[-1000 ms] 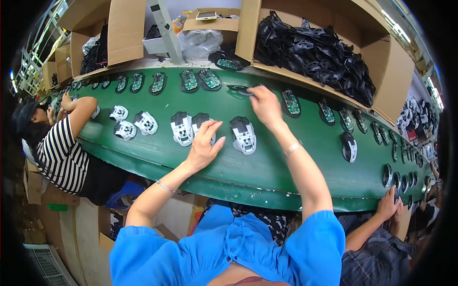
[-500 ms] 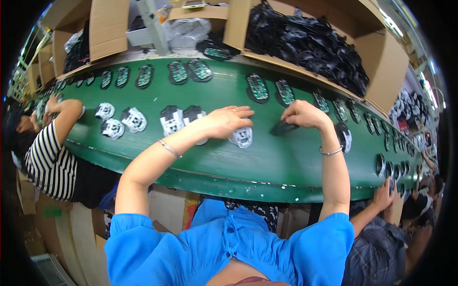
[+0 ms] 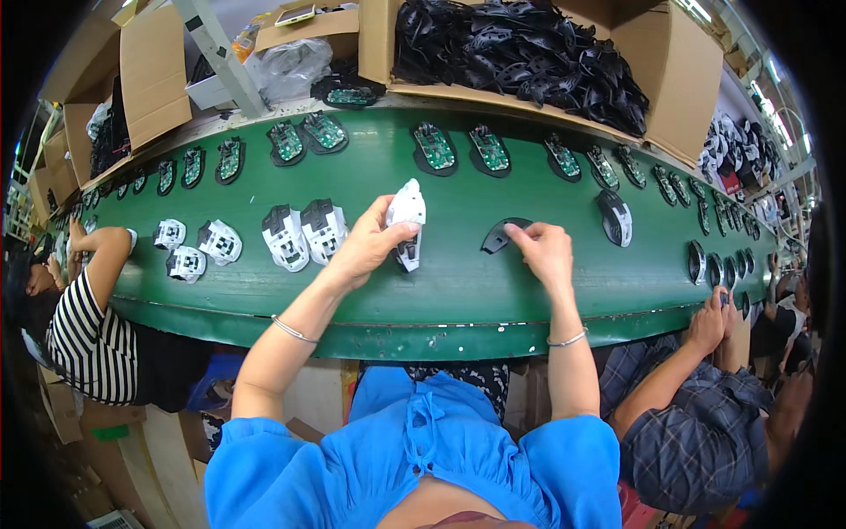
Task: The person assembles computer mice by hand, placing outer mouse shells onto internal PCB assemblies on an assembly line.
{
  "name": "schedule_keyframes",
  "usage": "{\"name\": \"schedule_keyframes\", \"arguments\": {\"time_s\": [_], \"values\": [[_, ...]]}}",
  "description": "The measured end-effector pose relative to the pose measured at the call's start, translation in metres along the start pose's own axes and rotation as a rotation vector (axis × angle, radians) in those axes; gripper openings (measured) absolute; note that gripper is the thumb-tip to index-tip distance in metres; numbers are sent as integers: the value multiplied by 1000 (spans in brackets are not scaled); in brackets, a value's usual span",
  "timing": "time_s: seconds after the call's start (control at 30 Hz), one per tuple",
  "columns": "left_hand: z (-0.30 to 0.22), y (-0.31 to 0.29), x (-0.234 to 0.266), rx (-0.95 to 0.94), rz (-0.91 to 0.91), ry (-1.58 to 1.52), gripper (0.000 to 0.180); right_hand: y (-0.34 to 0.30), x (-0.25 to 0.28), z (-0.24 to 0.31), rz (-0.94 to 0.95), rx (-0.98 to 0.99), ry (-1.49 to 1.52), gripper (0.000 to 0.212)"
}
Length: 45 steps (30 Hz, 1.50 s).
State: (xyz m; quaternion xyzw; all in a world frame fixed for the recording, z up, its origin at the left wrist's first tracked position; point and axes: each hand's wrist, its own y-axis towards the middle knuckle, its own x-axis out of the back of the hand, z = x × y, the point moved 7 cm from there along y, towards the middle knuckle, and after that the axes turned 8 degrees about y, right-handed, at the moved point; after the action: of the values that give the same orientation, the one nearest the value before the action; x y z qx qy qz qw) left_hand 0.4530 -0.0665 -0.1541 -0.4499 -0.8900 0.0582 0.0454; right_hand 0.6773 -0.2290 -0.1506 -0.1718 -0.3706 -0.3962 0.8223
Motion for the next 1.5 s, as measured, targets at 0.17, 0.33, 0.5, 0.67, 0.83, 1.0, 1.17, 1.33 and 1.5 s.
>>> {"name": "schedule_keyframes", "arguments": {"time_s": [0.17, 0.33, 0.5, 0.67, 0.83, 1.0, 1.17, 1.33, 1.5], "values": [[16, -3, -20, 119, -71, -451, 37, -13, -18, 28, 77, 143, 366, 31], [24, -8, -20, 117, 3, -643, 45, -54, -37, 125, 241, 366, 744, 22], [33, -10, -2, -2, -5, -519, 52, -66, -57, 155, 237, 505, 506, 22], [42, -10, 11, -42, -34, -534, 51, -71, -65, 163, 231, 607, 290, 23], [21, -30, 17, -135, -145, -72, 62, -72, -79, 140, 369, 344, 466, 19], [10, -32, 18, -237, -125, -45, 62, -79, -72, 135, 553, 135, 659, 18], [-2, -33, 15, -417, -109, 254, 69, -65, -69, 125, 480, 91, 1004, 25], [2, -31, 18, -412, -74, 380, 64, -65, -83, 117, 645, 46, 782, 20], [11, -27, 17, -410, 22, 303, 64, -62, -84, 120, 734, -38, 818, 17]]}}
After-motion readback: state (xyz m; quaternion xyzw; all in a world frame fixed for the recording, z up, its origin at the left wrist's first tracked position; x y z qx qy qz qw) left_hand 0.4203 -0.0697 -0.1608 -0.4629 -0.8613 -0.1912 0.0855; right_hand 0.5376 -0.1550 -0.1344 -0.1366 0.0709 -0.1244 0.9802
